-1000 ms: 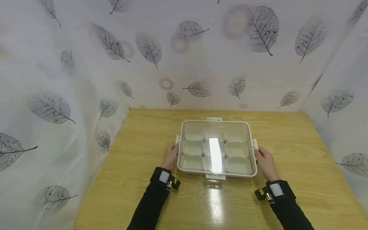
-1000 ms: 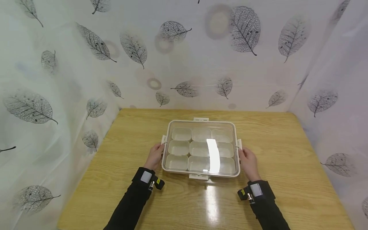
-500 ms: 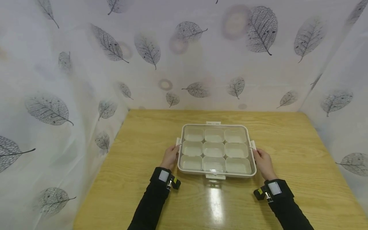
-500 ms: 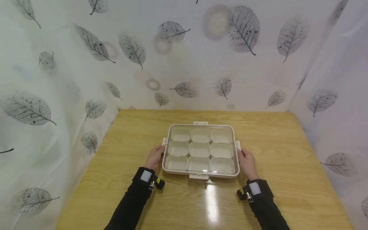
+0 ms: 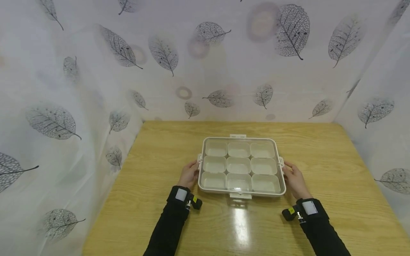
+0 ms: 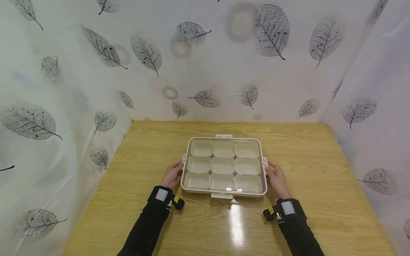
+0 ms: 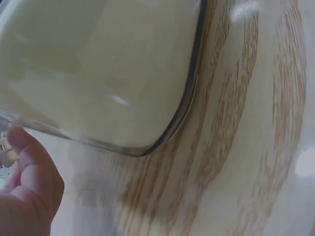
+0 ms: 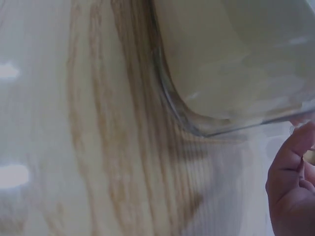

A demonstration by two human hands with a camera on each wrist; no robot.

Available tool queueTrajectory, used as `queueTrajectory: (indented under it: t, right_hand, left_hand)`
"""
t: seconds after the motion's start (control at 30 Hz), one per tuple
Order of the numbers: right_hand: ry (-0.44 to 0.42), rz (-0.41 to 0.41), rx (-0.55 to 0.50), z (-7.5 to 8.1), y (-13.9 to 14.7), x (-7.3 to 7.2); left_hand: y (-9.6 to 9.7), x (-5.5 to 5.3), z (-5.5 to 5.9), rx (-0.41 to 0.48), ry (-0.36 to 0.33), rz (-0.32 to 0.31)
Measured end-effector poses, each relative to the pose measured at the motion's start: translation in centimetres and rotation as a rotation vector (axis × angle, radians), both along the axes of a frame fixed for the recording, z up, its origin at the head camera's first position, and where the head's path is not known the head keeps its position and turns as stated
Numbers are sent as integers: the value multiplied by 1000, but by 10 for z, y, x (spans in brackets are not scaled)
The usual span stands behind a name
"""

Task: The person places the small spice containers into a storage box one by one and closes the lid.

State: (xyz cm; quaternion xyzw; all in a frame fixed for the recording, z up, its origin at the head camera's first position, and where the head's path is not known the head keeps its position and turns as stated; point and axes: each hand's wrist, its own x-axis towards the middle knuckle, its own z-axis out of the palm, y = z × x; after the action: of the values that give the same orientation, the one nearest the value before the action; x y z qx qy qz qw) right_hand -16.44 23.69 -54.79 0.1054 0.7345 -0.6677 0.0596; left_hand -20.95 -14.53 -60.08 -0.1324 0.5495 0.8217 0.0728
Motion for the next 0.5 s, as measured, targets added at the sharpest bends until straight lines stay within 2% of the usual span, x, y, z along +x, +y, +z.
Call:
queueTrajectory:
  t: [0.1, 0.13, 0.2, 0.33, 0.37, 0.43, 0.5]
  right_hand:
    - [-8, 33, -14, -3, 1, 0]
    - [-17, 44, 2, -3, 1, 0]
    - [-42, 66, 47, -3, 1, 0]
    - [-99, 70, 121, -1, -1, 1]
    - [-103, 67, 126, 0, -2, 1]
    - [-94, 53, 151, 3, -5, 4]
    - [-73, 30, 187, 5, -7, 7]
  left_hand:
    - [2, 4, 7, 14, -15, 24]
    - [6, 10, 22, -24, -60, 43]
    - [8, 18, 38, -38, -78, 42]
    - [13, 29, 64, -93, -104, 15]
    - [14, 30, 69, -115, -114, 6]
    - [15, 31, 70, -174, -102, 2]
    - [16, 30, 67, -234, -90, 3]
